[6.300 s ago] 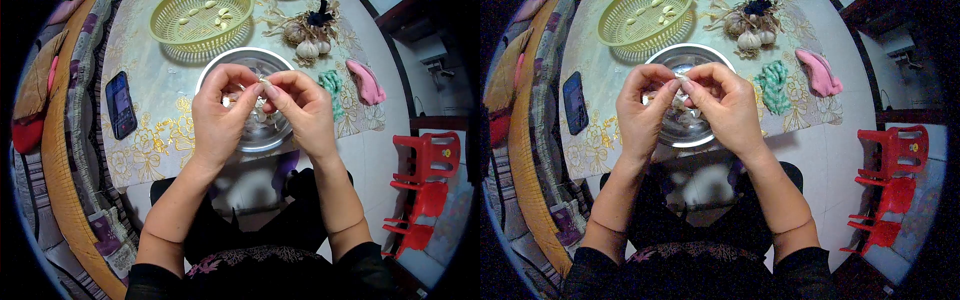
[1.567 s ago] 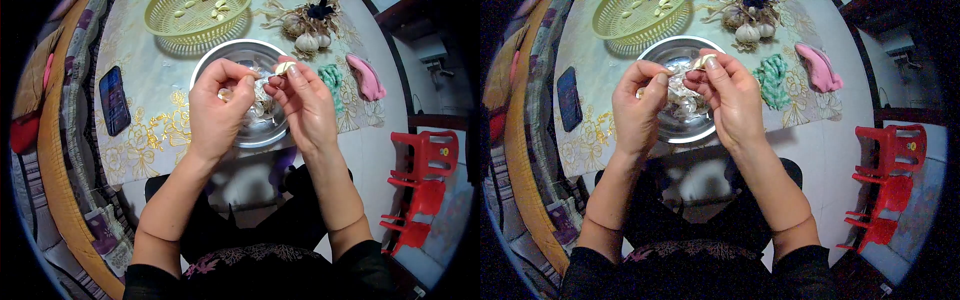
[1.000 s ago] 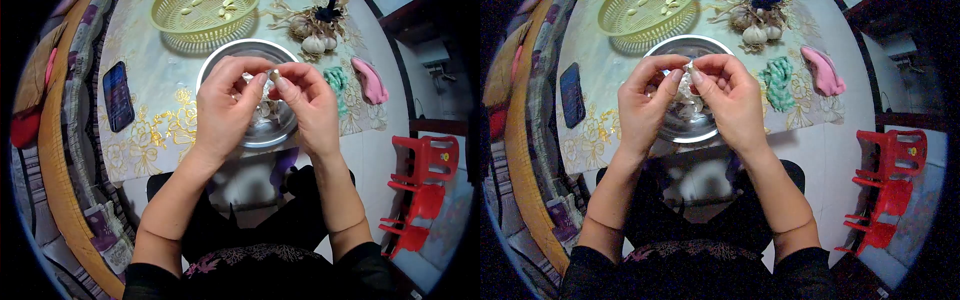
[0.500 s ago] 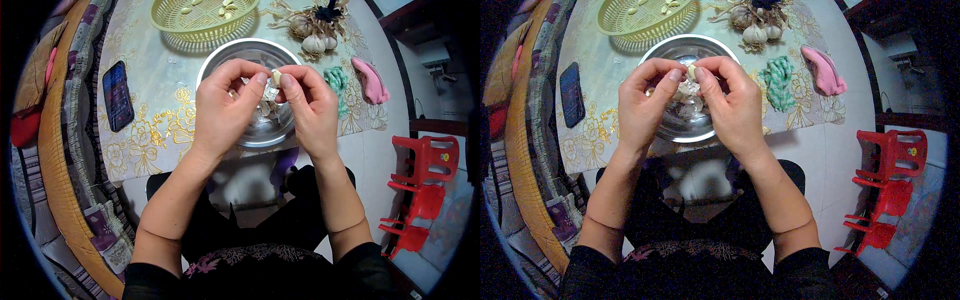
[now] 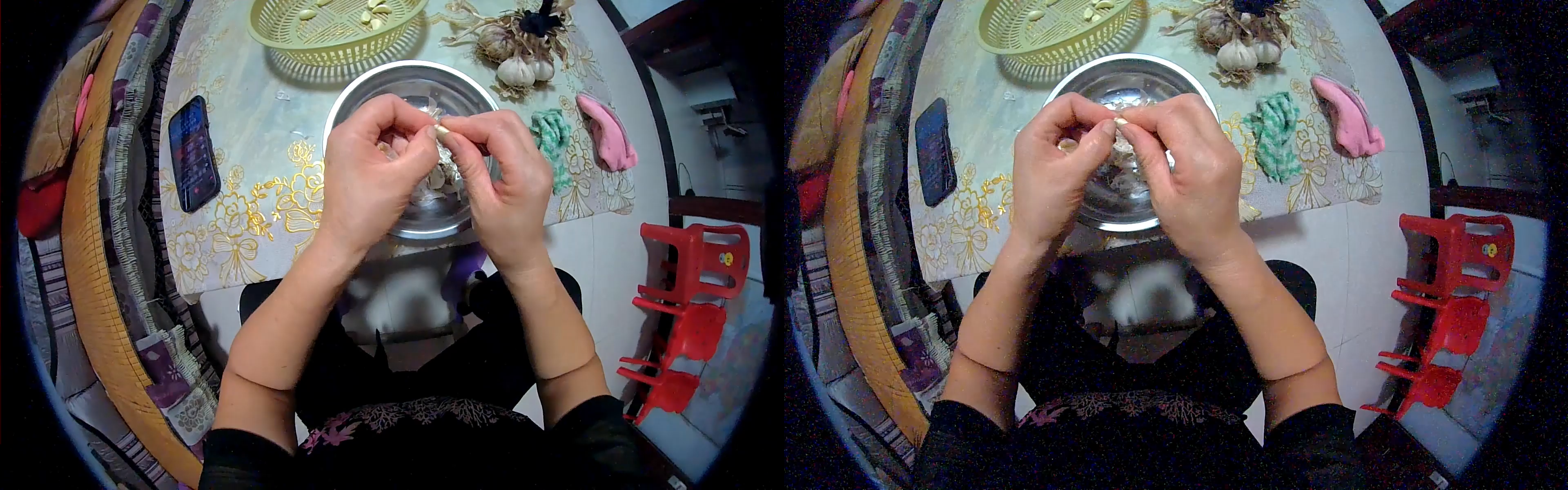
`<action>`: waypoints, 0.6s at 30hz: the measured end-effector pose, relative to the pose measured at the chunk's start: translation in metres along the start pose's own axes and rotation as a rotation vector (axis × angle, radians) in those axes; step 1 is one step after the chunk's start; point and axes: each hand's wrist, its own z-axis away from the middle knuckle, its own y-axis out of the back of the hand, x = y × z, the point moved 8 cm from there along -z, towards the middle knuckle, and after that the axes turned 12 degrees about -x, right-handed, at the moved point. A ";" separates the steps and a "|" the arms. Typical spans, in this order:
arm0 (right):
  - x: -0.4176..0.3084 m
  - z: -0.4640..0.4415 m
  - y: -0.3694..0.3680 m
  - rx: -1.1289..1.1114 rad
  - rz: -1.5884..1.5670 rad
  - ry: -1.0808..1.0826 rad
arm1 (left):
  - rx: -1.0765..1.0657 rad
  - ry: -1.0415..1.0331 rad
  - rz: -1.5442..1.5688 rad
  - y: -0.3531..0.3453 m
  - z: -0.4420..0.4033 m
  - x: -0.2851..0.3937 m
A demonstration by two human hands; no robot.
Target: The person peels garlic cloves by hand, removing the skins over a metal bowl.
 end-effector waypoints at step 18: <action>0.027 0.009 -0.018 0.023 -0.514 -0.277 | 0.135 -0.064 0.059 0.005 0.002 0.000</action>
